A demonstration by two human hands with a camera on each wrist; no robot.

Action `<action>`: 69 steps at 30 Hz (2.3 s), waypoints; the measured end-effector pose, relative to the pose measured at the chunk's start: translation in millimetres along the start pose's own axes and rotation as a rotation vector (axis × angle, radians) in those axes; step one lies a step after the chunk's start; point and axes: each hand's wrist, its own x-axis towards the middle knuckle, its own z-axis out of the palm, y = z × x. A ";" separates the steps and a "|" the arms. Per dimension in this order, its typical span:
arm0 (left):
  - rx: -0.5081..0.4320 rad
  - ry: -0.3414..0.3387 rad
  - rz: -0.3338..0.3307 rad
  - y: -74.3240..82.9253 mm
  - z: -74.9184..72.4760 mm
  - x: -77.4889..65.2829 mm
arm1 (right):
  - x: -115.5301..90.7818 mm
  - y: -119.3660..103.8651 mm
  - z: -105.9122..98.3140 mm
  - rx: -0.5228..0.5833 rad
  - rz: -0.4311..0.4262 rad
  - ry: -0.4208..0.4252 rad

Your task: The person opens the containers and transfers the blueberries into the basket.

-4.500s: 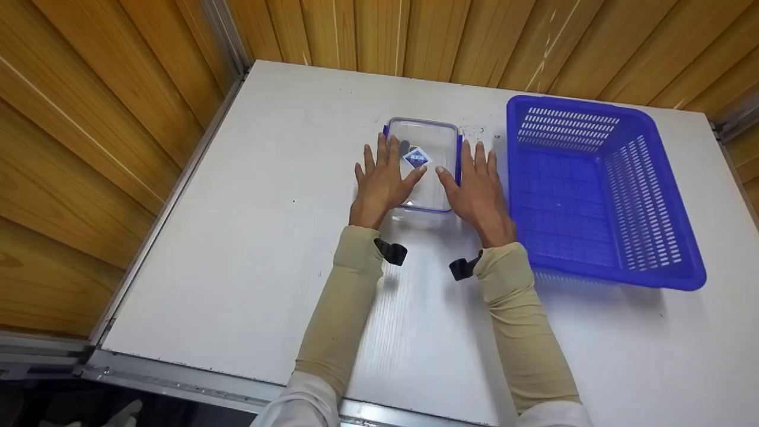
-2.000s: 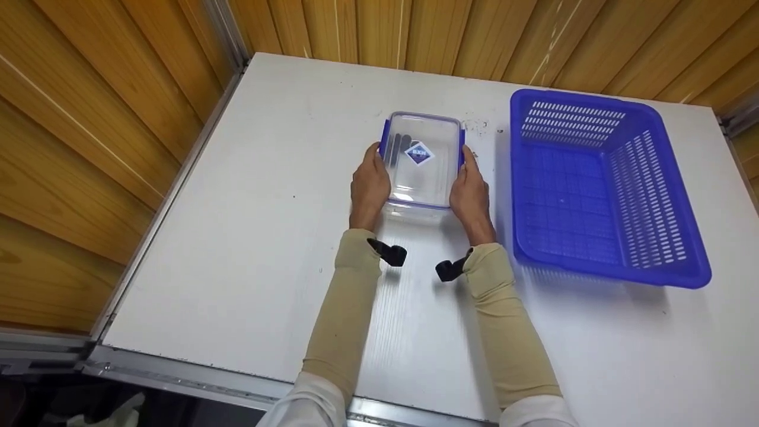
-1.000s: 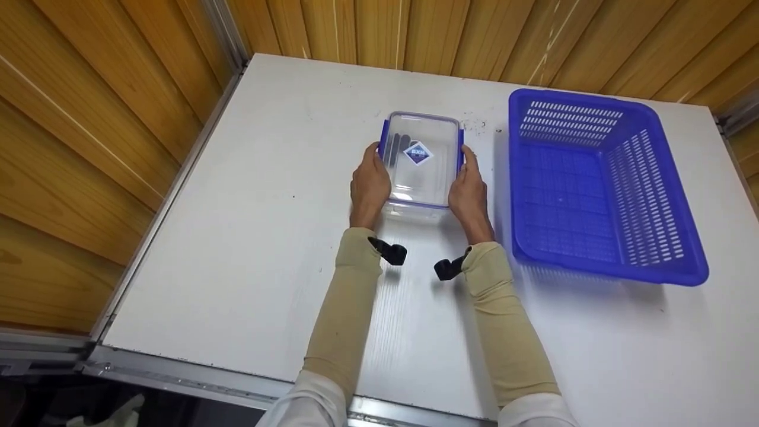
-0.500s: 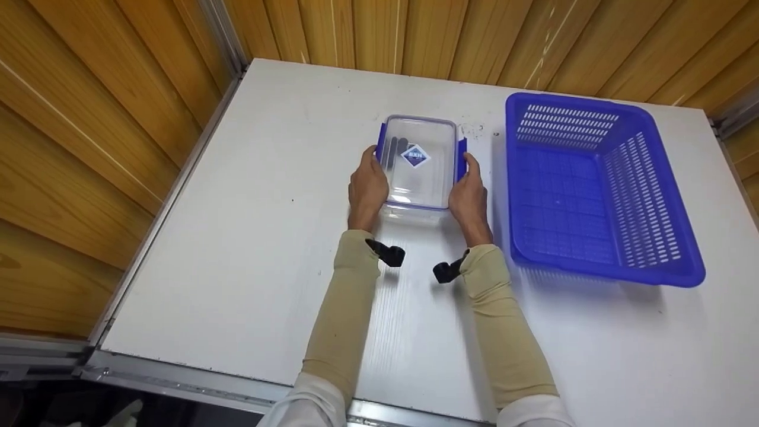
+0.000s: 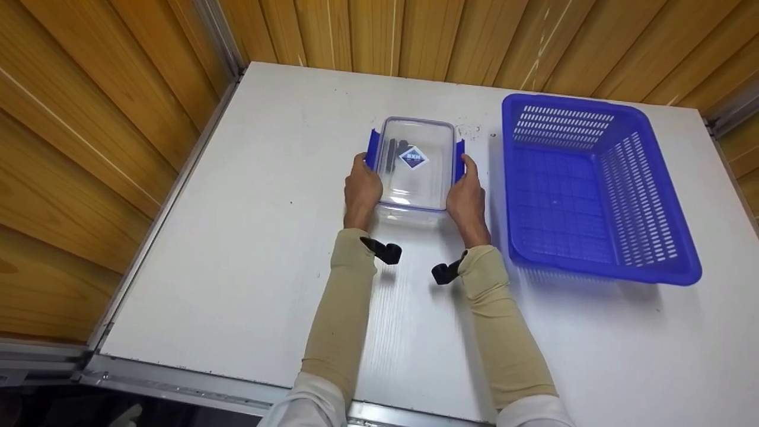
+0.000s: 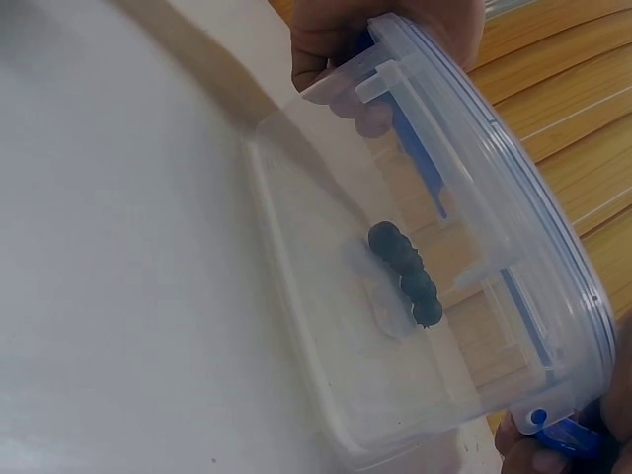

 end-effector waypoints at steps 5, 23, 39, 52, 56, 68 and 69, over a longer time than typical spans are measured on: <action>0.001 0.007 0.018 0.5 -0.6 -2.2 | -1.3 1.7 0.2 0.006 -0.043 0.025; 0.236 0.046 -0.036 10.3 -6.2 -3.5 | -0.4 0.0 -1.3 -0.058 -0.021 0.095; 0.266 0.131 0.196 16.4 -4.0 -5.7 | -3.9 -6.9 -3.7 -0.018 -0.052 0.153; 0.124 0.058 0.183 27.5 -5.9 -8.7 | -4.4 -13.7 -6.5 -0.032 -0.065 0.096; 0.129 0.049 0.186 27.1 -7.4 -8.8 | -4.8 -13.3 -6.3 -0.024 -0.051 0.087; 0.121 0.059 0.208 29.7 -10.1 -12.8 | -4.7 -13.0 -6.6 -0.020 -0.080 0.111; 0.120 0.060 0.206 30.2 -10.2 -12.8 | -4.9 -14.0 -7.3 -0.017 -0.082 0.112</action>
